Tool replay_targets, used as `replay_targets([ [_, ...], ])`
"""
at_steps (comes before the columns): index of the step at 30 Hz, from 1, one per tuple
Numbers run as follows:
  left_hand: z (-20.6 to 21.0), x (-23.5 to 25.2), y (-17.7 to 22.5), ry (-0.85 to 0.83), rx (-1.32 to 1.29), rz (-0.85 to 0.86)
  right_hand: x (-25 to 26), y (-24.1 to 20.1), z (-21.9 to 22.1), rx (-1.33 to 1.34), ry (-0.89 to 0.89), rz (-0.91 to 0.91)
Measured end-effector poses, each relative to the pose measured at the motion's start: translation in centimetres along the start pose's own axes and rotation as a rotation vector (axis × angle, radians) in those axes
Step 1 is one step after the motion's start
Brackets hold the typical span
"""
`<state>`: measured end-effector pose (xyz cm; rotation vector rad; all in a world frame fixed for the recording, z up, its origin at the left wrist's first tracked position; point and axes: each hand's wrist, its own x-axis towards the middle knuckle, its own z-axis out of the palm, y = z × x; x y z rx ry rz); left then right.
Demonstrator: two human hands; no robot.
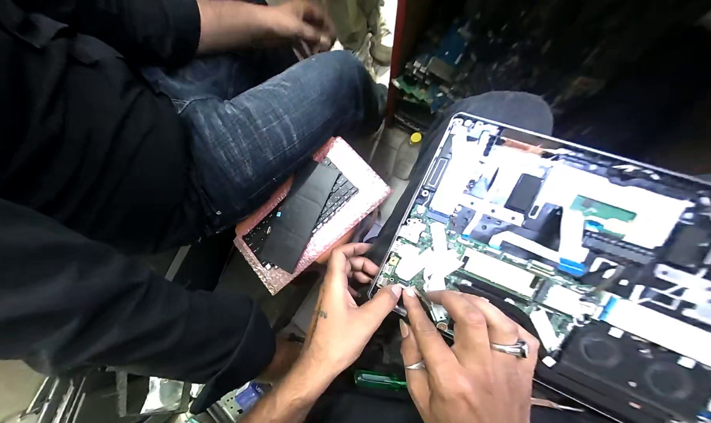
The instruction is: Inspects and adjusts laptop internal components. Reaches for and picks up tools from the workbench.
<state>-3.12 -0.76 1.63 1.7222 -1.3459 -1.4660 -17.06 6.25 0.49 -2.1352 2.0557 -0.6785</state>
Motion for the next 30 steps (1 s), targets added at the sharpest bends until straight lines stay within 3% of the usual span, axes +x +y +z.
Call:
replay_targets([
  [6,0.3,0.0,0.2,-0.009,-0.096,-0.093,0.3,0.3,-0.1,0.039,-0.010,-0.003],
  [13,0.0,0.2,0.4,-0.043,-0.080,-0.106,2.1,1.9,-1.2,0.139,0.010,0.028],
  [30,-0.6,0.9,0.5,-0.113,-0.129,-0.109,5.0,3.3,-1.3,0.161,-0.138,-0.039],
])
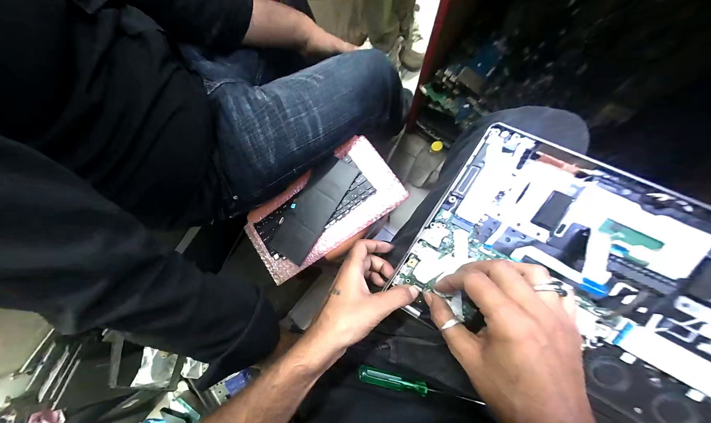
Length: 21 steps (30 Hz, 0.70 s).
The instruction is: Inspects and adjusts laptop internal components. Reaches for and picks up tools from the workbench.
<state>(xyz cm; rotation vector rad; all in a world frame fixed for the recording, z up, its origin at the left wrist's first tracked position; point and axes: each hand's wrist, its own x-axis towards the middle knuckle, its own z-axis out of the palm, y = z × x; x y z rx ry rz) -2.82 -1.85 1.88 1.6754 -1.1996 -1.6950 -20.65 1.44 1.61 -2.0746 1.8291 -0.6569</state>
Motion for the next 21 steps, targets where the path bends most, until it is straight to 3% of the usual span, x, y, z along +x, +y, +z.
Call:
replay_targets([
  [21,1.0,-0.2,0.2,0.085,-0.048,-0.095,-0.6,0.0,1.1,0.058,0.048,0.036],
])
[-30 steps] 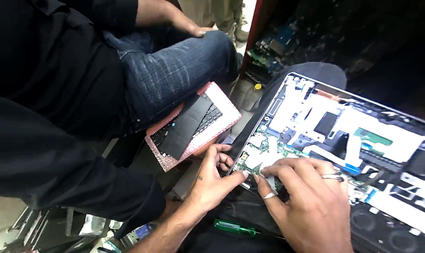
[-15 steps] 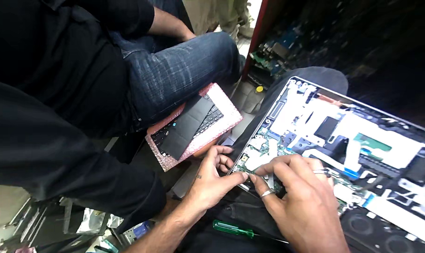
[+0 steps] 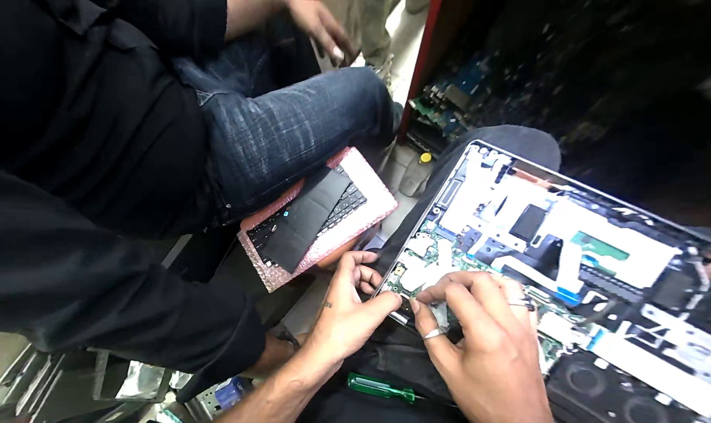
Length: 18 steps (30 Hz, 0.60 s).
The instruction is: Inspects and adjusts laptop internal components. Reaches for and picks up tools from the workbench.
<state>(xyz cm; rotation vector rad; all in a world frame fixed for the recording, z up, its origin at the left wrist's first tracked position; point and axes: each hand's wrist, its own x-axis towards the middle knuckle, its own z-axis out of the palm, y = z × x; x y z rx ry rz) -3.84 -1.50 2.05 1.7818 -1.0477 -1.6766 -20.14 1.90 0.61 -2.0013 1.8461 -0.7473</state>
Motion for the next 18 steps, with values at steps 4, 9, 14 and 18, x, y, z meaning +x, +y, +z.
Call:
replay_targets([
  [4,0.02,0.02,-0.15,0.006,-0.005,0.004,0.02,0.01,-0.10,0.017,-0.013,0.007],
  [9,0.06,0.09,-0.36,0.010,0.010,0.022,0.14,0.28,-0.43,0.056,-0.052,0.025],
  [14,0.11,0.12,-0.37,0.012,0.032,0.017,0.42,0.18,-0.48,0.005,-0.059,0.007],
  [18,0.10,0.13,-0.29,0.014,0.025,0.015,0.66,0.42,-0.83,0.023,-0.093,0.004],
])
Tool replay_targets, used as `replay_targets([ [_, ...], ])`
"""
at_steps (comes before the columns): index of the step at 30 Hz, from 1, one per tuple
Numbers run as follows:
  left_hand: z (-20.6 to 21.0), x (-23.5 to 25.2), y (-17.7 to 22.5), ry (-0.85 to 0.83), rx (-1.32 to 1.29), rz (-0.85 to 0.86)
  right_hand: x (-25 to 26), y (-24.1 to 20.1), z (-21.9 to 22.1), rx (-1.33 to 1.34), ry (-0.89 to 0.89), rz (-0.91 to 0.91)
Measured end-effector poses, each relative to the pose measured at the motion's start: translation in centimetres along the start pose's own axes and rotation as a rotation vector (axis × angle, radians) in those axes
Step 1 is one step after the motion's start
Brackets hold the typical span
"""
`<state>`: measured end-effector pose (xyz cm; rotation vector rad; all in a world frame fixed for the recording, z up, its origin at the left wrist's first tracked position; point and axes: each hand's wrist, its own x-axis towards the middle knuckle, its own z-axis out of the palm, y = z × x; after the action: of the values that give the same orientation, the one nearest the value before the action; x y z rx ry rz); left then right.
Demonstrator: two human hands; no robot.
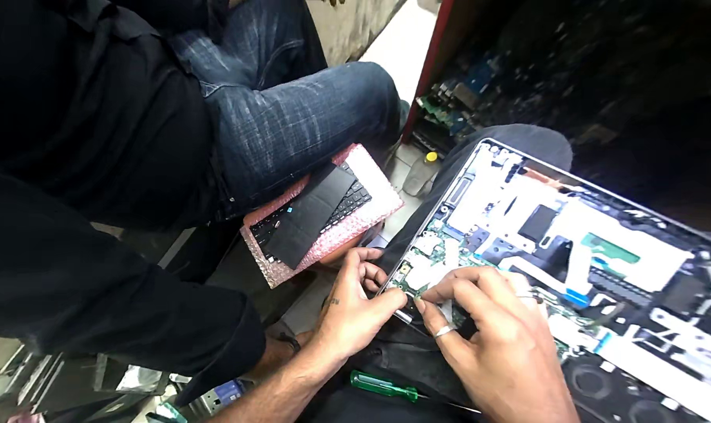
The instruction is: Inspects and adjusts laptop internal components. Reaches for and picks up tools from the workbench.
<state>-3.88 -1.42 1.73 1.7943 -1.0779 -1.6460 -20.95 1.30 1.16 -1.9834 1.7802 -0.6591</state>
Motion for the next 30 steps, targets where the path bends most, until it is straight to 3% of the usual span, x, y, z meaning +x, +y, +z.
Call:
replay_targets([
  [10,0.1,0.0,0.0,0.003,0.011,0.005,0.8,-0.2,-0.5,-0.126,-0.037,-0.093],
  [21,-0.4,0.1,0.3,-0.062,-0.065,0.003,1.3,-0.9,-0.8,-0.129,-0.093,-0.008],
  [30,-0.1,0.1,0.3,-0.030,-0.055,0.009,1.6,-0.6,-1.2,-0.225,-0.084,-0.172],
])
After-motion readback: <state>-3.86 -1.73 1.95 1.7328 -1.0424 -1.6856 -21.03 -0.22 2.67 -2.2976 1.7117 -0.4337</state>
